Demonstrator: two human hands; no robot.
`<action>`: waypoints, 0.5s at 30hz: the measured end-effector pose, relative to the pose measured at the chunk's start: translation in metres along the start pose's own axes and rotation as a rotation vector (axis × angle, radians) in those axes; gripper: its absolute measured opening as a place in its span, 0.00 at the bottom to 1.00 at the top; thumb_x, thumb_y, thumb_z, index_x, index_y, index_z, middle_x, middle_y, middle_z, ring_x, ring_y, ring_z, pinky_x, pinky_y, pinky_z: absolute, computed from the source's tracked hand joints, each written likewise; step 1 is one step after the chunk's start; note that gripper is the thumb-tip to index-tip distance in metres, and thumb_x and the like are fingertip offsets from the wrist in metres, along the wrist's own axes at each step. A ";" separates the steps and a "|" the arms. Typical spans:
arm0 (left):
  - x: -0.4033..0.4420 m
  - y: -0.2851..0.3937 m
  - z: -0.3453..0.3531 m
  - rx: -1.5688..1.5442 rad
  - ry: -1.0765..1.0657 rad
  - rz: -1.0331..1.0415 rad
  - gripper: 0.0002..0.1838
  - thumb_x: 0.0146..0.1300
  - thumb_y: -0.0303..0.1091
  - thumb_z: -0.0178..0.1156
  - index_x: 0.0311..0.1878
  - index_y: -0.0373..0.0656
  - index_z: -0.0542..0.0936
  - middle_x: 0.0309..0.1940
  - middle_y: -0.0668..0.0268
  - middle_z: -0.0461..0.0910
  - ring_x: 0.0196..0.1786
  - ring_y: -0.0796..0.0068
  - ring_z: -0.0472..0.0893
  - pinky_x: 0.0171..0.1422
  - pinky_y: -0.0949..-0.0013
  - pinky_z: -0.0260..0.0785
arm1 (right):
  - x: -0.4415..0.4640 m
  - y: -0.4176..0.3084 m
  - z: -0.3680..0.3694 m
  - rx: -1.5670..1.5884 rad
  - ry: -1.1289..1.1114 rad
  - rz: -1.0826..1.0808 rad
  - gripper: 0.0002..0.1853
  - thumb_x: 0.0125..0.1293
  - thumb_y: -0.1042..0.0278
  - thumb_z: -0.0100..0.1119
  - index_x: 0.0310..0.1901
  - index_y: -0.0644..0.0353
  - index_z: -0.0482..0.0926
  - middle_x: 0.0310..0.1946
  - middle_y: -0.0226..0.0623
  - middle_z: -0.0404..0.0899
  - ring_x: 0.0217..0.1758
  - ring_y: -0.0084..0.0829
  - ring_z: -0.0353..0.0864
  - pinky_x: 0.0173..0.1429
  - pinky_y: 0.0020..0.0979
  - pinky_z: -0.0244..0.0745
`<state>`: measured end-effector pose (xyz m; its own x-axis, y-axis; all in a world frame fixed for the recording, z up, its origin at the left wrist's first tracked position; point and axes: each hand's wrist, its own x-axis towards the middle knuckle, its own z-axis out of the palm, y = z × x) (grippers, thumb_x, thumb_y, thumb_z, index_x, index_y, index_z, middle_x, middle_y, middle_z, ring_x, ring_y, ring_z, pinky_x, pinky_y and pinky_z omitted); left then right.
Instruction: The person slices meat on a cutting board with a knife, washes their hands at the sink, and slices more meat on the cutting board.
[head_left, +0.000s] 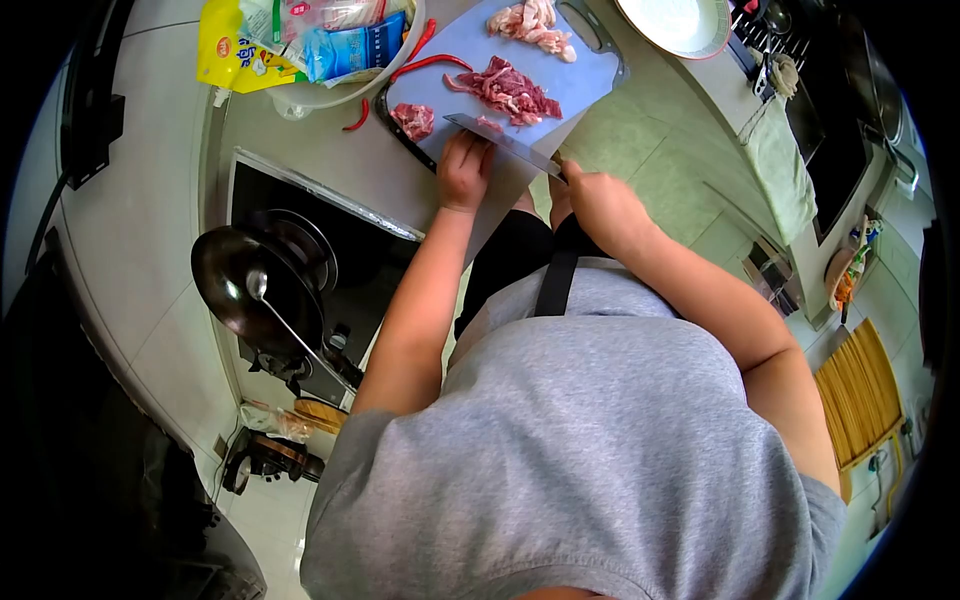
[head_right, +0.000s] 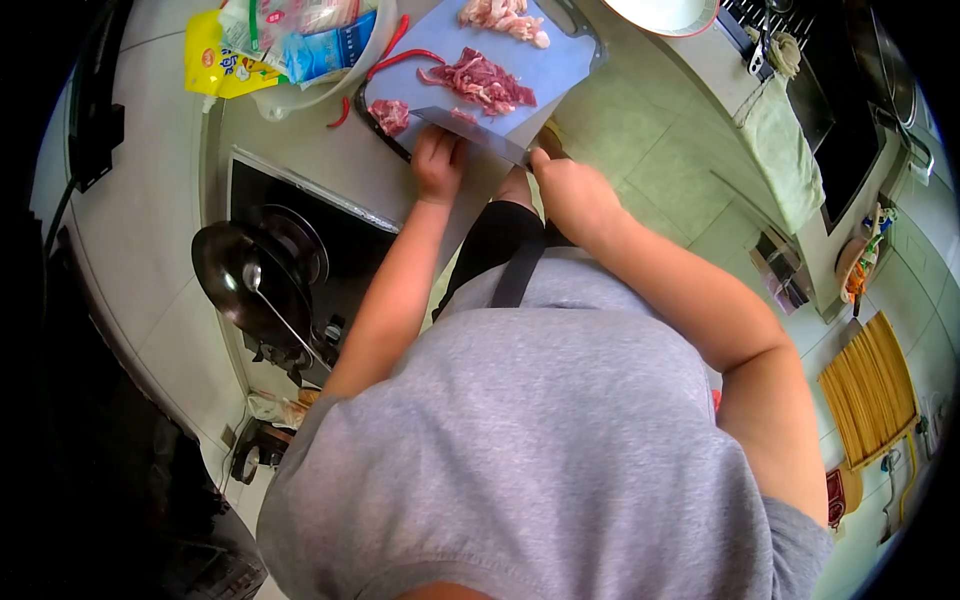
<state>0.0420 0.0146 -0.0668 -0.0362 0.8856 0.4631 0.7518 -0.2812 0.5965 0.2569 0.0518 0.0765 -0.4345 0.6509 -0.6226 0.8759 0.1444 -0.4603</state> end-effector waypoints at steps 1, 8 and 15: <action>-0.001 0.000 0.001 0.000 -0.002 -0.003 0.07 0.56 0.24 0.70 0.39 0.38 0.85 0.41 0.57 0.83 0.45 0.54 0.82 0.51 0.56 0.77 | 0.001 0.001 0.004 0.025 0.009 -0.005 0.11 0.66 0.77 0.50 0.49 0.66 0.71 0.31 0.53 0.84 0.37 0.56 0.85 0.40 0.51 0.80; 0.004 0.002 -0.005 -0.006 -0.063 -0.047 0.07 0.56 0.24 0.69 0.39 0.40 0.86 0.41 0.60 0.84 0.43 0.58 0.83 0.49 0.59 0.77 | 0.063 -0.007 0.018 0.069 -0.057 -0.040 0.18 0.66 0.74 0.49 0.57 0.64 0.70 0.36 0.60 0.82 0.43 0.60 0.83 0.45 0.53 0.78; 0.005 0.001 -0.006 -0.001 -0.073 -0.032 0.07 0.57 0.25 0.69 0.40 0.42 0.86 0.41 0.62 0.84 0.44 0.60 0.83 0.49 0.60 0.76 | 0.037 0.018 0.028 0.183 -0.042 -0.019 0.12 0.68 0.72 0.48 0.50 0.64 0.74 0.39 0.59 0.83 0.46 0.59 0.83 0.48 0.52 0.78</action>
<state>0.0387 0.0164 -0.0604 -0.0114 0.9187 0.3947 0.7502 -0.2531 0.6108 0.2503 0.0580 0.0277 -0.4623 0.6173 -0.6366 0.8162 0.0156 -0.5776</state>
